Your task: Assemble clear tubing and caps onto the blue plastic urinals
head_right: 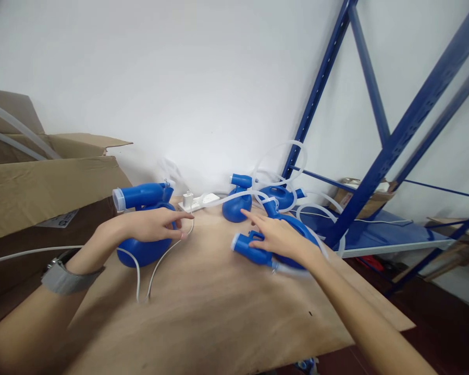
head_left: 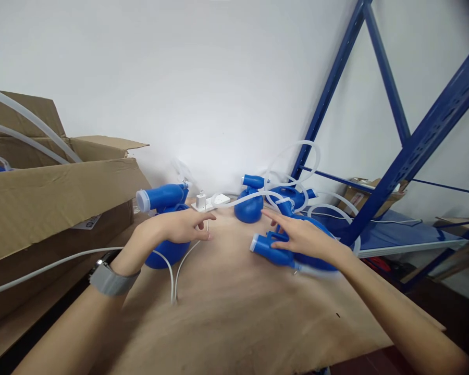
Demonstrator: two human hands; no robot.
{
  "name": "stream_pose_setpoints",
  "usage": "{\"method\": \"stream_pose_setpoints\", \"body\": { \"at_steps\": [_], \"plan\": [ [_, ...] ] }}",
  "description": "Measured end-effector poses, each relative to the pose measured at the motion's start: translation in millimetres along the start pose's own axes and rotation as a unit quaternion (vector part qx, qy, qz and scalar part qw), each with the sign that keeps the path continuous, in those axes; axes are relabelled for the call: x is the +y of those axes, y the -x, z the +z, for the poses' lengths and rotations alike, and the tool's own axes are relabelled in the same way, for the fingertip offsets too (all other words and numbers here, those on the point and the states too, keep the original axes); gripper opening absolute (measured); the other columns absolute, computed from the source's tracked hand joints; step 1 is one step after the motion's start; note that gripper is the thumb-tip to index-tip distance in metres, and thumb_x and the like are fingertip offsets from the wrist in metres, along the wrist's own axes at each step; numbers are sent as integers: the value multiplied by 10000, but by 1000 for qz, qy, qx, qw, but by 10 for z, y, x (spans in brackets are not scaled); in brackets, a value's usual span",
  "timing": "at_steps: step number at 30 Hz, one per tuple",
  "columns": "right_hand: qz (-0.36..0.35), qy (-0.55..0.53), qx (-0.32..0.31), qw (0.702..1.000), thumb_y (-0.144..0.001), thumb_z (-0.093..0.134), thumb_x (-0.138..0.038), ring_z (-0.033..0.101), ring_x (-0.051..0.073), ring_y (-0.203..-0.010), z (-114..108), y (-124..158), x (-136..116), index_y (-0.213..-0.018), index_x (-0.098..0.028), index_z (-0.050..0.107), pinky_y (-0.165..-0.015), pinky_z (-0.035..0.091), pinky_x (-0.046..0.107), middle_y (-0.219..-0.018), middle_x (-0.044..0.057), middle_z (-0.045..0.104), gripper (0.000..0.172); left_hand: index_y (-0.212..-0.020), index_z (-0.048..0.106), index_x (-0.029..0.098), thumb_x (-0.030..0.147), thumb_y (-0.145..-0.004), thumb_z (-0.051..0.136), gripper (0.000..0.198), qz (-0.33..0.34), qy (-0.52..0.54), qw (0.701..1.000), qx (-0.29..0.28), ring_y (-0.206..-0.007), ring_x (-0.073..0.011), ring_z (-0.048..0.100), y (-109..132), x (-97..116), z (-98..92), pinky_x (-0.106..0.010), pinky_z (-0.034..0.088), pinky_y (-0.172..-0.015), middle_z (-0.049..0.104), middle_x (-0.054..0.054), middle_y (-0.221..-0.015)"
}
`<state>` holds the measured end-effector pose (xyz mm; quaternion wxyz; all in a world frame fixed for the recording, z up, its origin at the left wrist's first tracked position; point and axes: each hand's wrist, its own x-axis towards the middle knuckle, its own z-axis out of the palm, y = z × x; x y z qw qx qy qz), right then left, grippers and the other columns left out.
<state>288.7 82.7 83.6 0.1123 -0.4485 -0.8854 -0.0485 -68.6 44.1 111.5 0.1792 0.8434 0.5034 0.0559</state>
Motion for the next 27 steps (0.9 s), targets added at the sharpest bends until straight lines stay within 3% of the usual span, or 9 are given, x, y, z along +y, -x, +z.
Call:
{"method": "stream_pose_setpoints", "body": {
  "at_steps": [3,5,9,12,16,19,22,25,27],
  "plan": [
    [-24,14,-17,999,-931,567,-318,723,293,-980,-38,-62,-95,-1497,-326,505,-769,537,359,-1230,89,723,569,-1519,442,219,551,-908,524,699,-7,-4,999,-34,-1089,-267,671,-23,44,28,-323,491,-902,681,-121,-1300],
    [-34,6,-76,997,-970,538,-405,717,293,-996,-114,2,-71,-1458,-289,553,-807,545,375,-1170,89,741,502,-1532,420,223,536,-908,531,707,-16,-7,999,-48,-1109,-268,664,-36,80,48,-324,487,-917,678,-118,-1309],
    [-4,5,-126,992,-899,578,-662,679,350,-1128,-82,403,-76,-1497,-260,510,-895,563,458,-1277,129,702,723,-1550,396,203,525,-910,541,730,-18,1,998,-62,-1119,-282,664,-77,124,102,-345,487,-933,663,-135,-1339],
    [-30,62,-80,994,-706,792,-648,590,427,-1275,214,735,-166,-1590,-303,344,-970,541,556,-1473,147,577,1049,-1556,389,186,504,-913,545,734,-12,-8,997,-72,-1148,-291,657,-125,134,154,-351,490,-937,639,-152,-1382],
    [-11,128,-1,992,-817,757,-280,637,393,-1232,570,878,-225,-1556,-311,405,-834,618,500,-1495,136,559,819,-1558,393,194,458,-913,556,715,-14,-22,997,-79,-1207,-308,640,-175,165,253,-369,486,-971,606,-165,-1438],
    [-30,86,35,995,-895,680,-263,672,339,-1193,578,828,-263,-1547,-311,410,-770,646,436,-1461,106,597,707,-1607,281,225,458,-886,617,829,14,-15,998,-53,-1343,-338,553,-191,237,360,-408,447,-1054,451,-174,-1581],
    [-83,23,101,991,-965,618,-322,606,304,-1301,470,744,-397,-1585,-330,323,-902,622,427,-1521,86,541,686,-1634,164,281,490,-811,729,1019,91,11,996,-3,-1462,-356,410,-213,336,466,-437,390,-1128,334,-150,-1651],
    [-141,-31,160,977,-987,602,-355,575,289,-1333,418,598,-544,-1602,-307,280,-1012,573,433,-1520,100,535,696,-1604,280,305,466,-783,775,972,168,36,984,43,-1443,-339,439,-242,403,514,-440,400,-1133,422,-127,-1600],
    [-157,-58,193,967,-991,599,-340,563,281,-1342,450,460,-604,-1600,-302,277,-1045,552,441,-1511,103,537,690,-1574,347,301,427,-783,781,911,179,49,976,112,-1422,-334,461,-247,421,514,-464,400,-1139,476,-124,-1551]
  ]
}}
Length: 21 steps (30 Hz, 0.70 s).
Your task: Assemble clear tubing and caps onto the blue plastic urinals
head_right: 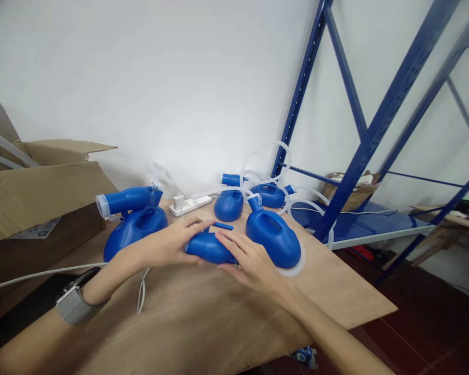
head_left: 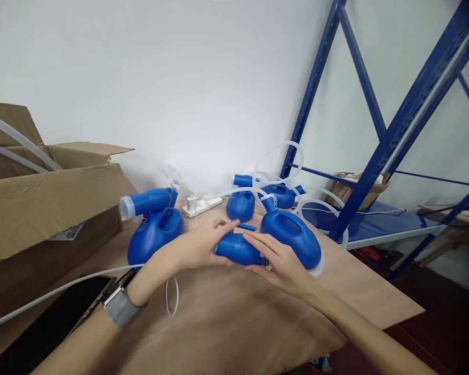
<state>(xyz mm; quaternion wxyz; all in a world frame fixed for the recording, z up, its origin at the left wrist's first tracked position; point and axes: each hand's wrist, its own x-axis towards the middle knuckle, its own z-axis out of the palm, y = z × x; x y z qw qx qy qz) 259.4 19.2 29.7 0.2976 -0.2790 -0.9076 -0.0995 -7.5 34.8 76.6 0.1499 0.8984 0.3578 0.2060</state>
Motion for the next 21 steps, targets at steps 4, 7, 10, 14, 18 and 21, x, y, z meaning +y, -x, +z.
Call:
{"method": "stream_pose_setpoints", "body": {
  "at_steps": [4,7,10,14,18,21],
  "plan": [
    [25,-4,19,999,-919,681,-428,561,331,-1333,275,-211,-9,-1596,-257,288,-1022,556,483,-1506,148,520,801,-1475,467,250,430,-692,852,892,-34,10,988,149,-1352,-346,519,68,23,62,-504,429,-1123,555,-131,-1460],
    [66,10,-8,998,-837,740,-528,648,363,-1200,476,-297,-63,-1557,-227,377,-877,607,462,-1412,176,599,860,-1308,594,193,431,-670,858,730,-109,31,976,185,-1224,-345,613,205,14,235,-511,506,-1046,650,-135,-1306],
    [65,10,-26,998,-854,737,-458,662,346,-1182,602,-290,-78,-1481,-226,486,-860,600,420,-1371,166,637,714,-1307,619,209,421,-772,773,596,-118,88,974,171,-1300,-331,581,380,-31,392,-482,526,-1043,575,-140,-1448],
    [-11,-14,-27,999,-834,761,-387,605,325,-1276,631,-207,34,-1466,-197,492,-999,542,430,-1405,162,616,713,-1410,589,265,362,-790,742,646,-126,149,976,101,-1353,-333,551,565,-79,375,-456,558,-1004,481,-115,-1568],
    [-34,-36,-55,997,-812,771,-398,618,306,-1257,601,-156,174,-1431,-200,532,-997,533,413,-1368,143,642,692,-1419,585,337,374,-834,703,598,-123,134,983,33,-1438,-313,459,660,-142,285,-430,528,-1043,500,-51,-1563],
    [33,-9,-65,997,-799,769,-372,626,318,-1243,611,-149,216,-1442,-223,529,-926,559,403,-1393,142,625,701,-1486,509,329,353,-885,628,612,-165,-7,986,22,-1439,-335,451,689,-222,367,-503,458,-1108,454,-79,-1594]
  ]
}}
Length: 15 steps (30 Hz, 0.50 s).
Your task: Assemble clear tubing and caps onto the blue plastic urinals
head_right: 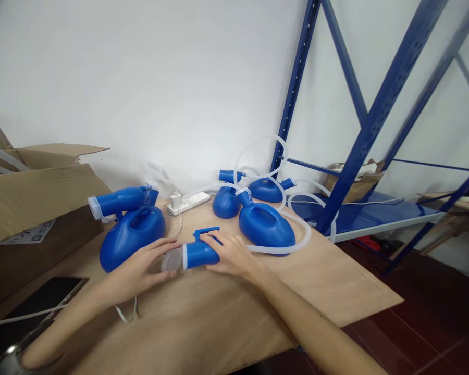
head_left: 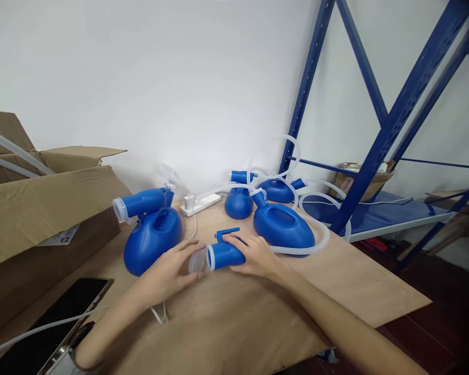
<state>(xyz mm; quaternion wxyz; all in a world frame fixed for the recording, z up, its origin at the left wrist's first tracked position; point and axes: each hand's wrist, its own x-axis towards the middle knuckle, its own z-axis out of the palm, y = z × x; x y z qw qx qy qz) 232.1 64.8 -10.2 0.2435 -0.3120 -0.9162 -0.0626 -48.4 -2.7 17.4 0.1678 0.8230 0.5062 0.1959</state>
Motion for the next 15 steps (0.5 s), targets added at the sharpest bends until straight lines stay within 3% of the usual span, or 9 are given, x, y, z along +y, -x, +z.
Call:
{"method": "stream_pose_setpoints", "body": {
  "at_steps": [2,4,7,11,13,15],
  "plan": [
    [38,13,11,999,-805,757,-358,629,326,-1238,14,-1,-2,-1457,-228,515,-892,569,399,-1418,150,604,707,-1539,435,299,212,-904,520,647,-31,-106,994,8,-1409,-347,485,-8,-28,107,-532,458,-1090,434,-119,-1601],
    [29,16,19,999,-816,746,-355,626,327,-1243,24,3,-17,-1464,-222,503,-894,570,403,-1424,154,600,705,-1559,402,236,116,-885,433,685,-49,-168,985,7,-1382,-350,515,-22,-20,205,-527,471,-1068,459,-158,-1577],
    [-22,3,25,999,-829,736,-364,616,319,-1258,33,20,-41,-1462,-223,494,-938,558,414,-1405,151,617,692,-1547,408,168,222,-936,407,613,-57,-166,984,20,-1405,-361,488,-60,16,278,-534,449,-1096,454,-188,-1573],
    [-74,-22,42,996,-847,718,-416,629,306,-1238,52,40,-42,-1453,-212,490,-967,547,416,-1366,144,643,679,-1557,359,196,382,-961,450,631,-19,-88,996,30,-1420,-332,480,-179,16,244,-487,443,-1111,460,-171,-1575],
    [-85,-26,35,995,-847,715,-421,629,305,-1238,62,40,-33,-1451,-202,490,-967,547,419,-1366,142,644,680,-1509,417,221,332,-971,434,550,-10,-87,996,30,-1324,-309,580,-261,34,192,-439,500,-1027,558,-153,-1493],
    [-78,-26,15,997,-836,728,-406,625,300,-1242,67,31,-26,-1450,-216,491,-960,549,414,-1377,131,639,685,-1341,572,218,272,-993,357,412,-38,-144,989,28,-1142,-316,683,-329,97,133,-416,543,-871,702,-142,-1278]
  ]
}}
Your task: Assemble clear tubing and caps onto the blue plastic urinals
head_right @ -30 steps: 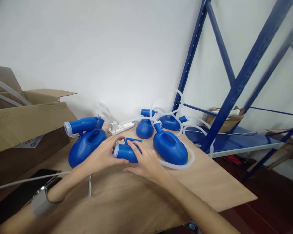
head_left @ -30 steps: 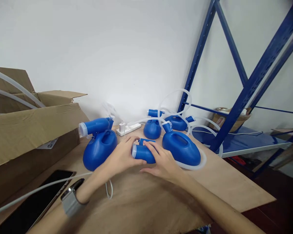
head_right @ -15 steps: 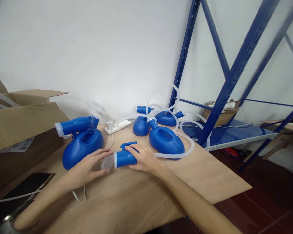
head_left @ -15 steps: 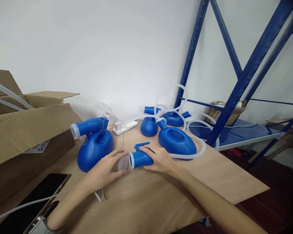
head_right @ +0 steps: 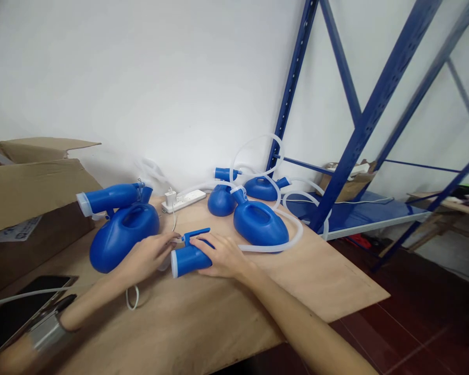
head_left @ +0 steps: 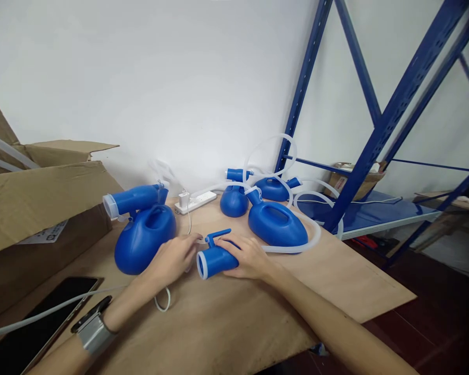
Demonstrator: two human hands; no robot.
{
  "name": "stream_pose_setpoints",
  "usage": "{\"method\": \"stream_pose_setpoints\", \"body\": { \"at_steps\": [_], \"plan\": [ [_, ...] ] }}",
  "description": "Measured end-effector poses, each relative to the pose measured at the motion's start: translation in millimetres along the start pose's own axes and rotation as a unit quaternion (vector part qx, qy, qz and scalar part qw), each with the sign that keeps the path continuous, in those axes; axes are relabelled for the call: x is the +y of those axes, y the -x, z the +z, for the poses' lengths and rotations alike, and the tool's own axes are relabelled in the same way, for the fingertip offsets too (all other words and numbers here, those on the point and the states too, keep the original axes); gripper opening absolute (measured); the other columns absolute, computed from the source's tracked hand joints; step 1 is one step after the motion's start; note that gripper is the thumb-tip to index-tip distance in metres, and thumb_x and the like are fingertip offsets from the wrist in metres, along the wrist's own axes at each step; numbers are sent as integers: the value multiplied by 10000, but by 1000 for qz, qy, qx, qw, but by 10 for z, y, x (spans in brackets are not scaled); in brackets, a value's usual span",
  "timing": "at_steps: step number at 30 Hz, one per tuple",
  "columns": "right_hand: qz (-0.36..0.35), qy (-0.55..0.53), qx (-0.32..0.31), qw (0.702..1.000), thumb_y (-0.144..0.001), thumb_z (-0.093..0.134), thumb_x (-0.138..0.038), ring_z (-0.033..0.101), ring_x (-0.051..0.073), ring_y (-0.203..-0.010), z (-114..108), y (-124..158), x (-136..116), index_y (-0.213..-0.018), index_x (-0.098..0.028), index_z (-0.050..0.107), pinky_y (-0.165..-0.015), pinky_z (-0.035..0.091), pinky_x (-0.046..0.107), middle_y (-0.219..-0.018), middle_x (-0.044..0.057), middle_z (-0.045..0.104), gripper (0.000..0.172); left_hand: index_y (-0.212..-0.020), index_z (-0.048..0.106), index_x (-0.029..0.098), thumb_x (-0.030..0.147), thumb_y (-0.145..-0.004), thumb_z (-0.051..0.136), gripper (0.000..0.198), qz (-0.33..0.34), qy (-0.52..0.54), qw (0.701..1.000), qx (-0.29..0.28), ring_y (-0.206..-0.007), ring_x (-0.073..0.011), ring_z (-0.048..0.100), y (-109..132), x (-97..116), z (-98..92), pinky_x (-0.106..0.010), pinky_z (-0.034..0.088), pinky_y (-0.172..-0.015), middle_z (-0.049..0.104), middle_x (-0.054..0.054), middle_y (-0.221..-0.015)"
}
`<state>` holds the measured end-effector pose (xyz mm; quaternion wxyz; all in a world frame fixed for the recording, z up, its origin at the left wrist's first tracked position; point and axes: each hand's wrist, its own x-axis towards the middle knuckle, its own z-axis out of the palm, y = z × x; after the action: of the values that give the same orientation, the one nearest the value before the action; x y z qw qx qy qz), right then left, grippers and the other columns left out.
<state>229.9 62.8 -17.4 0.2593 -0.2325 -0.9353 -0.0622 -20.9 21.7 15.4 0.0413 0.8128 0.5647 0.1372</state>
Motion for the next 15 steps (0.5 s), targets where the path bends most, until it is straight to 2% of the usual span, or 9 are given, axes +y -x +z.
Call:
{"method": "stream_pose_setpoints", "body": {
  "at_steps": [2,4,7,9,12,15],
  "plan": [
    [14,2,-20,1000,-821,748,-392,616,296,-1254,-3,-13,11,-1446,-230,498,-965,544,408,-1392,121,629,692,-1173,646,190,208,-994,298,392,-32,-93,995,5,-989,-335,714,-31,79,-84,-390,523,-710,746,-149,-1071],
    [24,12,-42,999,-812,762,-390,611,299,-1255,-12,-19,36,-1438,-234,512,-953,545,405,-1391,118,627,692,-1191,633,157,128,-958,307,401,-53,-173,983,28,-955,-346,708,-24,151,-173,-361,477,-631,732,-172,-1028],
    [48,29,-70,996,-796,776,-387,633,301,-1209,-24,-1,104,-1418,-235,541,-881,561,383,-1359,114,642,682,-1202,627,136,82,-934,311,418,-113,-232,964,62,-868,-347,714,25,178,-289,-346,437,-582,717,-184,-978],
    [78,37,-66,994,-793,772,-379,644,304,-1189,-20,19,152,-1410,-236,550,-832,568,365,-1355,117,642,671,-1183,640,131,64,-931,299,429,-122,-246,960,51,-870,-356,706,57,141,-325,-355,442,-580,715,-186,-965],
    [132,39,-21,990,-806,750,-362,639,314,-1203,8,21,175,-1430,-232,524,-814,577,371,-1404,127,608,676,-1350,563,107,20,-903,331,511,-75,-257,964,6,-1036,-380,666,87,69,-276,-411,498,-679,682,-236,-1212],
    [154,25,28,987,-818,732,-324,636,317,-1215,38,-12,132,-1443,-232,494,-849,585,394,-1411,121,606,675,-1473,456,138,120,-914,478,559,-22,-203,979,0,-1254,-401,569,88,52,-169,-500,495,-909,523,-236,-1488]
  ]
}}
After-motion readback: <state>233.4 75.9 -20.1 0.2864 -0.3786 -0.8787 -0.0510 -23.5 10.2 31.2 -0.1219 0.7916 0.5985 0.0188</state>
